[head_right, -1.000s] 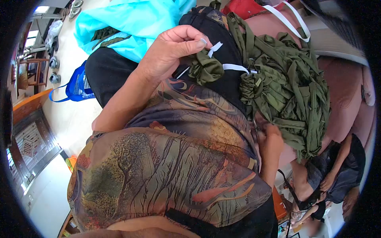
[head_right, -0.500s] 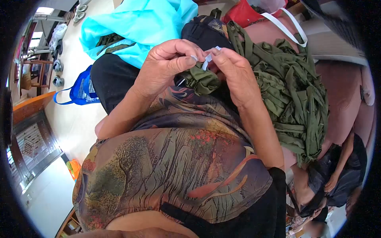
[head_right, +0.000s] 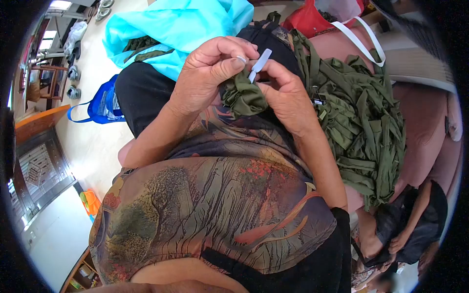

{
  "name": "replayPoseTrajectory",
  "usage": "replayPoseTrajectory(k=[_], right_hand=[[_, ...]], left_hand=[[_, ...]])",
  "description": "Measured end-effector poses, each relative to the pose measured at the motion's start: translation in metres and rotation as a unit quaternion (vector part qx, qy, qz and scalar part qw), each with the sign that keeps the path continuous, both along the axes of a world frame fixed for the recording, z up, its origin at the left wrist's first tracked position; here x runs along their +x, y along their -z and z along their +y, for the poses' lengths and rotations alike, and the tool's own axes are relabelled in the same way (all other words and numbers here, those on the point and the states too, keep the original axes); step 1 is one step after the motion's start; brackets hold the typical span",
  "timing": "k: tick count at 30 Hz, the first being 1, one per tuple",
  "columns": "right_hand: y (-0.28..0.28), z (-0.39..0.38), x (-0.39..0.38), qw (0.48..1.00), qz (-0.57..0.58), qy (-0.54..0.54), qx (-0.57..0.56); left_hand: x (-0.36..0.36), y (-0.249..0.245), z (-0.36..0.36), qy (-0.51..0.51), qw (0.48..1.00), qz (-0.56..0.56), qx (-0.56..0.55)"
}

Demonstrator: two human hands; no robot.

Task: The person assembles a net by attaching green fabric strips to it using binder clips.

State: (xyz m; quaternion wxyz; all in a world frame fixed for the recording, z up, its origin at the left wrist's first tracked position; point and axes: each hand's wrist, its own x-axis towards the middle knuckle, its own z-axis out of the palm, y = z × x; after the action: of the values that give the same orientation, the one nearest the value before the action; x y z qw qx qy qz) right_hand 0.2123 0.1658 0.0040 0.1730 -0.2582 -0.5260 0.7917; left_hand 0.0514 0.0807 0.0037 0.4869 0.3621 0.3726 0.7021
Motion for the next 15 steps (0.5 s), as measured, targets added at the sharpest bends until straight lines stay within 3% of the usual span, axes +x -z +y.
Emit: replayPoseTrajectory(k=[3, 6, 8, 13, 15], right_hand=[[0.003, -0.003, -0.003, 0.998, -0.028, -0.001, 0.051], [0.005, -0.002, -0.003, 0.996, 0.02, 0.024, 0.078], [-0.004, 0.0, -0.004, 0.989, 0.042, 0.043, 0.138], [-0.036, -0.007, -0.013, 0.954, 0.067, 0.052, 0.287], [-0.044, -0.014, -0.017, 0.969, 0.084, 0.044, 0.228]], left_hand=[[0.001, 0.0, 0.0, -0.017, 1.0, 0.016, 0.005], [-0.005, -0.001, -0.001, -0.019, 1.0, -0.006, 0.009], [-0.011, -0.003, -0.003, -0.018, 0.998, -0.058, 0.004], [-0.017, -0.011, -0.005, -0.033, 0.997, -0.062, 0.009], [-0.024, -0.018, -0.009, -0.039, 0.998, -0.035, 0.016]])
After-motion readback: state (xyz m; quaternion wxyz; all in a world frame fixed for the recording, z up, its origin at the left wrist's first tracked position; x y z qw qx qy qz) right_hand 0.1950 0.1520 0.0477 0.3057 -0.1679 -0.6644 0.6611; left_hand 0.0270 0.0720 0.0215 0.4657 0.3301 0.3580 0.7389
